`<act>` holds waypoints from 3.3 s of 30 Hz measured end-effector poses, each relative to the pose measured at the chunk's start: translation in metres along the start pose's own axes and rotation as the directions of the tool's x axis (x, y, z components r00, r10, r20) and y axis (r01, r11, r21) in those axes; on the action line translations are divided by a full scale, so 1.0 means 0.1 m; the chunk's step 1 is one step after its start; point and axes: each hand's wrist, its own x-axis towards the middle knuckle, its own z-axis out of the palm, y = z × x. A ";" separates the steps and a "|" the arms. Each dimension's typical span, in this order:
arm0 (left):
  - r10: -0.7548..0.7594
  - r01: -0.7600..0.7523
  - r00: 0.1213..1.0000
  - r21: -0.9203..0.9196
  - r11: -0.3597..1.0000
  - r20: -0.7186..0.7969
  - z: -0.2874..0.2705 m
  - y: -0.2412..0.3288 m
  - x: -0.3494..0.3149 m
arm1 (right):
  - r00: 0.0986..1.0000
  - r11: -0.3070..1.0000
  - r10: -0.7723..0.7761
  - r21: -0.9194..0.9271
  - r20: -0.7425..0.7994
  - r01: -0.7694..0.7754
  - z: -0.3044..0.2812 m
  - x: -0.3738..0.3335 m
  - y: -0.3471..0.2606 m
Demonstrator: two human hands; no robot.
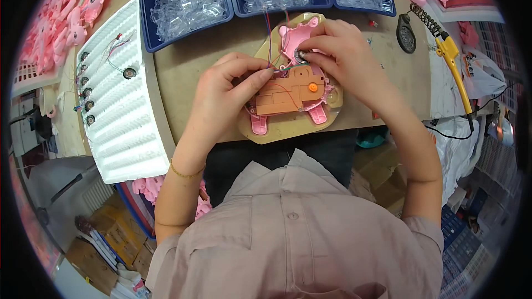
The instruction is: Assembling a pink toy pony by soldering wires to a circuit board and fitting internal components into the plastic shell.
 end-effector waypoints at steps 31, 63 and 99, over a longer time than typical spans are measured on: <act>0.602 -0.381 0.797 0.729 0.568 -0.053 0.41 -0.01 -0.48 | 0.987 0.949 0.158 0.277 0.000 -0.152 -0.21 -0.56 -0.60; 0.336 -0.316 0.941 0.274 0.908 -0.029 0.57 0.16 -0.32 | 0.788 0.104 0.593 0.955 0.164 -0.278 -0.17 -0.30 -0.61; 0.525 -0.390 0.851 0.643 0.659 -0.021 0.61 0.17 -0.26 | 0.919 0.953 -0.265 0.067 -0.292 0.297 -0.05 -0.42 -0.91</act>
